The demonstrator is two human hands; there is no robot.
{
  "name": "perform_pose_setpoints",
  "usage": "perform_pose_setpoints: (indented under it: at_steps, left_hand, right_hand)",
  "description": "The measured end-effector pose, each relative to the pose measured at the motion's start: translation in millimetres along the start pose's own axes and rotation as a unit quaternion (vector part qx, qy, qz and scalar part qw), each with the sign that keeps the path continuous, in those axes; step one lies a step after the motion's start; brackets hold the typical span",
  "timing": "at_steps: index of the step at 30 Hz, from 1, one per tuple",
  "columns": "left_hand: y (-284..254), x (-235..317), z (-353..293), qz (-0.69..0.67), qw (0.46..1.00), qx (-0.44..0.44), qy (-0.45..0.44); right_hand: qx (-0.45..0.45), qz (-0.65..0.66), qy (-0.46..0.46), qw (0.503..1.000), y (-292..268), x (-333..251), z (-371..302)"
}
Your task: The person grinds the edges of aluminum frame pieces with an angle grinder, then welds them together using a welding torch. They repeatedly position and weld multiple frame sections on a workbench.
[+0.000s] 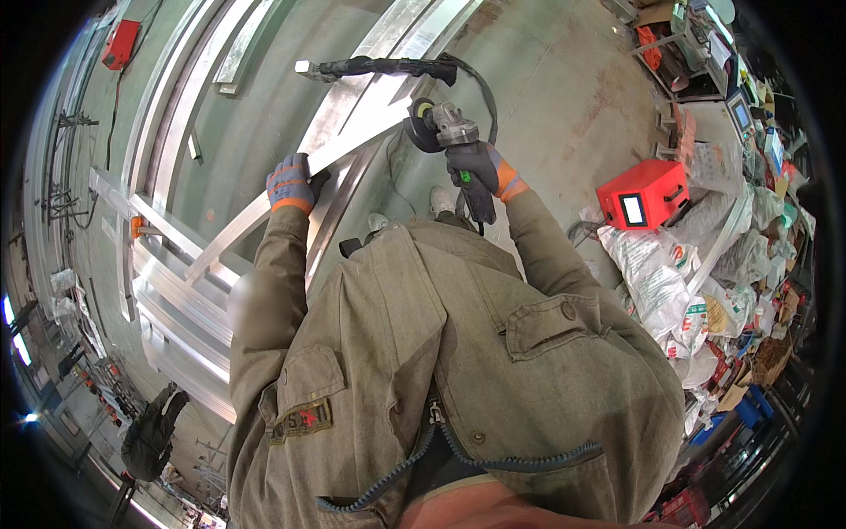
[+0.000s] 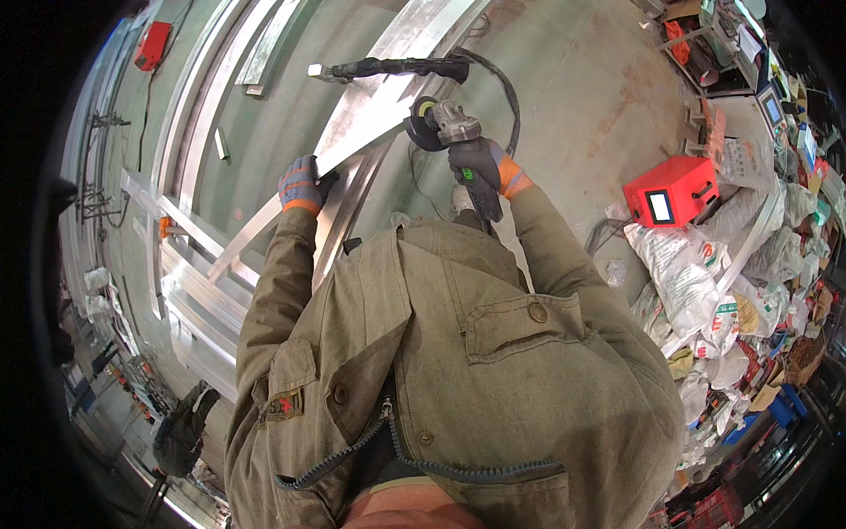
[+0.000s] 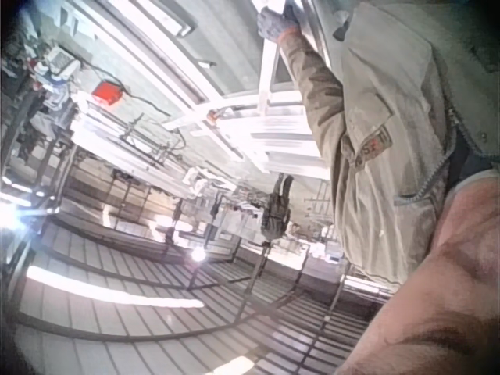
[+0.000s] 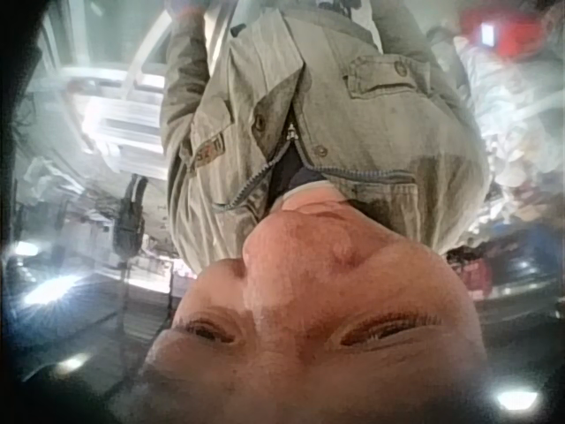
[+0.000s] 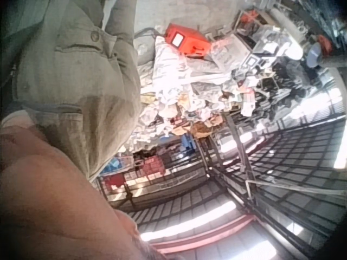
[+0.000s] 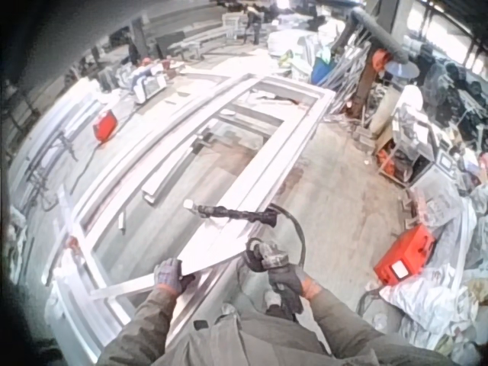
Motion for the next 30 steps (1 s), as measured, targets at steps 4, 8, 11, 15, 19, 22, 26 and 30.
perform_pose_setpoints:
  at_steps: [4, 8, 11, 15, 19, 22, 26, 30]
  left_hand:
    - [-0.5, 0.2, -0.9, -0.006, 1.000, -0.007, -0.009]
    - [-3.2, 0.2, -0.9, -0.009, 1.000, 0.009, -0.006]
    - [-1.4, -1.2, -0.2, -0.025, 1.000, 0.001, -0.013]
    - [-1.5, 1.1, -1.3, -0.014, 1.000, 0.005, -0.009]
    - [0.5, -0.7, -1.0, -0.017, 1.000, -0.001, -0.011]
    - [-0.3, -2.7, 0.9, -0.029, 0.999, -0.019, -0.017]
    - [-50.1, 25.5, -11.7, 0.042, 0.988, 0.146, 0.041]
    - [-60.8, 97.7, -30.8, -0.144, 0.973, 0.117, 0.137]
  right_hand:
    - [0.008, -0.031, -0.011, 0.999, -0.3, -2.5, 4.6]
    - [0.025, 0.001, 0.007, 1.000, -2.4, 4.7, -4.8]
    - [0.009, -0.012, 0.005, 1.000, 4.5, 3.2, -13.7]
    - [-0.023, -0.029, -0.003, 0.999, 16.1, -2.2, -16.0]
    - [-0.009, -0.030, 0.008, 0.999, 12.7, 3.7, -14.5]
    - [0.057, -0.007, 0.000, 0.998, -8.5, 13.5, -17.6]
    - [0.085, -0.008, -0.024, 0.996, -43.1, 27.6, -20.0]
    - [0.180, 0.009, -0.038, 0.983, -94.5, 41.6, -9.1]
Point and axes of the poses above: each hand's wrist, its own z-axis towards the middle knuckle, its own y-axis out of the palm, x = y × z, the point moved 10 cm from there along z, towards the middle knuckle, and after that the axes turned 1 degree about z, right-handed, at the moved point
